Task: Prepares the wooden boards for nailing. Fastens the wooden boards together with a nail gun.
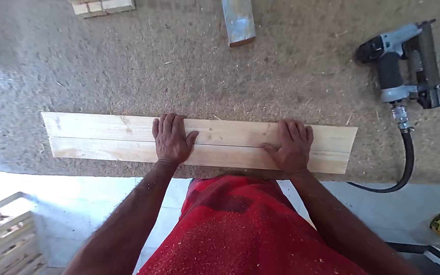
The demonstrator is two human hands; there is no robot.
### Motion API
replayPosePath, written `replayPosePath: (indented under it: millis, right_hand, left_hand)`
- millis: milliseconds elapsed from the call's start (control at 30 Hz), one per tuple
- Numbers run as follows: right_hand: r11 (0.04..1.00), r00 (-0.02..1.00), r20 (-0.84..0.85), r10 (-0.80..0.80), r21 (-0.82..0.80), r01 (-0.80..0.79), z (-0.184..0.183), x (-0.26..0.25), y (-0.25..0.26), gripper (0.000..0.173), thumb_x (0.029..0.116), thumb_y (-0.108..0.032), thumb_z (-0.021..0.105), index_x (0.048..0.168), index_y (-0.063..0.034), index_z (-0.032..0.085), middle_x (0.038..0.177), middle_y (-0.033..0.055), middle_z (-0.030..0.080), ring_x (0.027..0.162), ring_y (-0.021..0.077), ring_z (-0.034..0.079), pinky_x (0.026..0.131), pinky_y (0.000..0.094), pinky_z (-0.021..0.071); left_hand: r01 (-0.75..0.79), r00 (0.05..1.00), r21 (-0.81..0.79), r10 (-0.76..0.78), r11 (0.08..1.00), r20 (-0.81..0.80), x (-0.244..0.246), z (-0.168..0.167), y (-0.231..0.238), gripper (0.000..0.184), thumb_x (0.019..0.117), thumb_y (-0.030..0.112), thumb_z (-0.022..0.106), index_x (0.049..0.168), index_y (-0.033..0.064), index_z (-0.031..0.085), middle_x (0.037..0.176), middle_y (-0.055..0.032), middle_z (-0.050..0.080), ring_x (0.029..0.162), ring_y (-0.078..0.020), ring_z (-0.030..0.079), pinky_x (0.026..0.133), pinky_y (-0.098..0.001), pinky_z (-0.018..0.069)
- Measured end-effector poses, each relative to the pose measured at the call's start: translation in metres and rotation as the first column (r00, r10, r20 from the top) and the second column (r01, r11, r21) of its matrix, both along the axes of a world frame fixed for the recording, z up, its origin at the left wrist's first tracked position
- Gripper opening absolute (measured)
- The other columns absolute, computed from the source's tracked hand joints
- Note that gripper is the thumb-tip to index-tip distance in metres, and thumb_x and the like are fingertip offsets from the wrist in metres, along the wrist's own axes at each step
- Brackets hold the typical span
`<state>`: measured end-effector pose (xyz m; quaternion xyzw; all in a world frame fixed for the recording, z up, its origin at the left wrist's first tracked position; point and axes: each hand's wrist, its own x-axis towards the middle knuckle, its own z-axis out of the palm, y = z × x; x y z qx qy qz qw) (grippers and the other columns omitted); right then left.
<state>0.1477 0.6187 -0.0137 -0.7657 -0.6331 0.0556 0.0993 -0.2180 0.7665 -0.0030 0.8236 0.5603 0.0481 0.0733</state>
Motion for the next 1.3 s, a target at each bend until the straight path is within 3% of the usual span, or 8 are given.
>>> replayPosePath:
  millis: [100,400,500,633,733,867,1033,1300]
  right_hand:
    - [1.0,0.999,-0.033,-0.001,0.018,0.002,0.002,0.002,0.001,0.095,0.083,-0.088,0.05,0.145,-0.0167,0.059,0.148,0.0075,0.058,0.144,0.0316,0.046,0.121,0.0615,0.0238]
    - [1.0,0.997,-0.084,0.002,0.003,-0.002,0.005,0.003,-0.001,0.092,0.0853,-0.086,0.05,0.145,-0.0171,0.06,0.148,0.0066,0.058,0.145,0.0322,0.045,0.122,0.064,0.0221]
    - [1.0,0.995,-0.097,0.006,-0.005,-0.007,0.006,0.004,0.001,0.093,0.0859,-0.086,0.048,0.146,-0.0162,0.059,0.15,0.0073,0.057,0.145,0.033,0.044,0.121,0.0649,0.0211]
    - [1.0,0.996,-0.087,-0.001,-0.005,0.0,0.006,0.003,0.001,0.094,0.0846,-0.087,0.048,0.145,-0.0167,0.059,0.148,0.0066,0.059,0.144,0.0325,0.045,0.121,0.0644,0.0221]
    - [1.0,0.997,-0.076,0.004,0.022,-0.003,0.004,0.003,-0.002,0.092,0.0853,-0.086,0.05,0.146,-0.017,0.059,0.148,0.0063,0.059,0.144,0.0311,0.046,0.122,0.0622,0.0227]
    - [1.0,0.997,-0.075,0.002,0.013,-0.001,0.004,0.003,-0.001,0.091,0.0856,-0.085,0.051,0.145,-0.0162,0.059,0.147,0.0073,0.059,0.143,0.0319,0.047,0.122,0.0617,0.0235]
    - [0.999,0.997,-0.083,0.006,0.041,-0.003,0.004,0.004,-0.002,0.091,0.0849,-0.084,0.054,0.143,-0.0149,0.061,0.145,0.0078,0.061,0.143,0.0315,0.047,0.122,0.0607,0.0231]
    - [1.0,0.993,-0.114,-0.013,-0.004,0.012,0.003,0.001,0.001,0.094,0.0839,-0.086,0.052,0.146,-0.0159,0.058,0.149,0.0074,0.058,0.145,0.0327,0.044,0.122,0.0636,0.0206]
  left_hand:
    - [0.008,1.0,-0.002,-0.008,1.0,0.0,0.001,0.001,0.001,0.073,0.0949,0.075,0.041,0.137,0.0184,0.06,0.139,-0.0103,0.06,0.142,-0.0299,0.046,0.123,-0.056,0.0236]
    - [0.027,1.0,-0.026,-0.027,0.999,0.017,0.007,0.005,-0.007,0.077,0.0975,0.073,0.038,0.141,0.013,0.057,0.142,-0.0164,0.057,0.144,-0.0369,0.043,0.122,-0.0624,0.0225]
    - [0.107,0.994,-0.124,-0.108,0.986,-0.003,0.04,0.012,-0.02,0.074,0.1013,0.066,0.035,0.154,0.0162,0.046,0.158,-0.0153,0.045,0.153,-0.0406,0.028,0.12,-0.0729,0.0161]
    - [0.104,0.987,-0.173,-0.123,0.979,-0.105,0.085,0.004,-0.041,0.083,0.0993,0.072,0.026,0.164,0.0207,0.028,0.171,-0.0074,0.023,0.159,-0.037,0.01,0.122,-0.0705,0.0062]
    - [0.087,0.99,-0.129,-0.101,0.988,-0.102,0.085,0.002,-0.044,0.09,0.0949,0.08,0.024,0.162,0.0218,0.033,0.168,-0.0059,0.032,0.158,-0.0348,0.017,0.123,-0.0671,0.0087]
    - [0.05,0.997,-0.07,-0.054,0.996,-0.047,0.085,0.0,-0.043,0.087,0.09,0.084,0.037,0.152,0.0249,0.049,0.154,-0.0038,0.051,0.152,-0.0303,0.033,0.123,-0.0642,0.0147]
    - [0.041,0.999,-0.011,-0.041,0.999,-0.022,0.086,-0.003,-0.043,0.084,0.0885,0.084,0.044,0.147,0.0244,0.055,0.148,-0.0038,0.057,0.148,-0.0304,0.04,0.122,-0.0623,0.0202]
    - [0.034,0.999,-0.038,-0.033,0.999,0.001,0.084,-0.001,-0.039,0.082,0.0885,0.083,0.046,0.147,0.0263,0.055,0.15,-0.0019,0.056,0.149,-0.0281,0.039,0.123,-0.0616,0.0186]
